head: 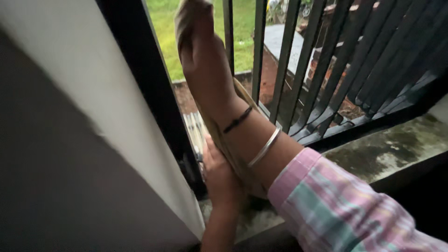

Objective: The person wipes a metal window grille and the adjacent window sill using a cloth. They systematically clean vertical bars and horizontal sections, moving the cloth along the grille and sill throughout the clip.

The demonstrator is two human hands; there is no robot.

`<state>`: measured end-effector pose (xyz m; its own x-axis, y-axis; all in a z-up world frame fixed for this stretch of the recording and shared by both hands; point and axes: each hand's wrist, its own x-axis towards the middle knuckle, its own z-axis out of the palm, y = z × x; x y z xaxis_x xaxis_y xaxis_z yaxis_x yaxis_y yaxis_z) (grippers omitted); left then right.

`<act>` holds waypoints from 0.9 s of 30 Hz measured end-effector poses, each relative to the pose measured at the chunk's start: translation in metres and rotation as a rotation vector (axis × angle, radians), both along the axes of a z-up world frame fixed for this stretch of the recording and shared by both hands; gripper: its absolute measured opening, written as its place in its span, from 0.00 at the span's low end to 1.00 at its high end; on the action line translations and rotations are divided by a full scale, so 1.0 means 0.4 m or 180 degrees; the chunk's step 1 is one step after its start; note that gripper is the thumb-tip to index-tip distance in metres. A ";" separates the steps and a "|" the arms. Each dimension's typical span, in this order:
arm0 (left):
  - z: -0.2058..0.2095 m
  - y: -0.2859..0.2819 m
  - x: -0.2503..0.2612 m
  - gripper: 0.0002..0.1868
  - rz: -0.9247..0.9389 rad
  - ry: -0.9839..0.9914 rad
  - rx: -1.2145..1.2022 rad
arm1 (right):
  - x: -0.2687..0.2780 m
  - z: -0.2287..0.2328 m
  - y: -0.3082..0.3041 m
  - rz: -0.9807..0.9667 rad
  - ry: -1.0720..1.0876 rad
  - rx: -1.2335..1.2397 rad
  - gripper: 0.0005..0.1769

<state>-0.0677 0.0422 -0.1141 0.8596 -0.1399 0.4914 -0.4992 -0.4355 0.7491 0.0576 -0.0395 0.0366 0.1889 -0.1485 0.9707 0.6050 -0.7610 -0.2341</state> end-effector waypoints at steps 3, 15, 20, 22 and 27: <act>-0.064 -0.016 0.024 0.45 0.0154 -0.0743 0.0216 | 0.002 -0.063 -0.015 -0.0062 0.0270 0.0001 0.20; -0.252 -0.023 -0.010 0.37 0.0631 -0.1671 0.2076 | -0.115 -0.432 -0.026 0.0138 0.1990 0.0385 0.23; -0.256 -0.014 -0.029 0.38 0.0014 -0.0739 0.1914 | -0.167 -0.502 -0.048 0.0330 0.1642 -0.0067 0.25; -0.247 -0.002 -0.038 0.38 -0.0122 -0.0467 0.2220 | -0.198 -0.510 -0.037 0.0174 0.1808 -0.0165 0.22; -0.201 0.022 -0.066 0.40 0.0062 -0.1391 0.1969 | -0.314 -0.445 -0.001 -0.0434 0.2658 -0.0270 0.11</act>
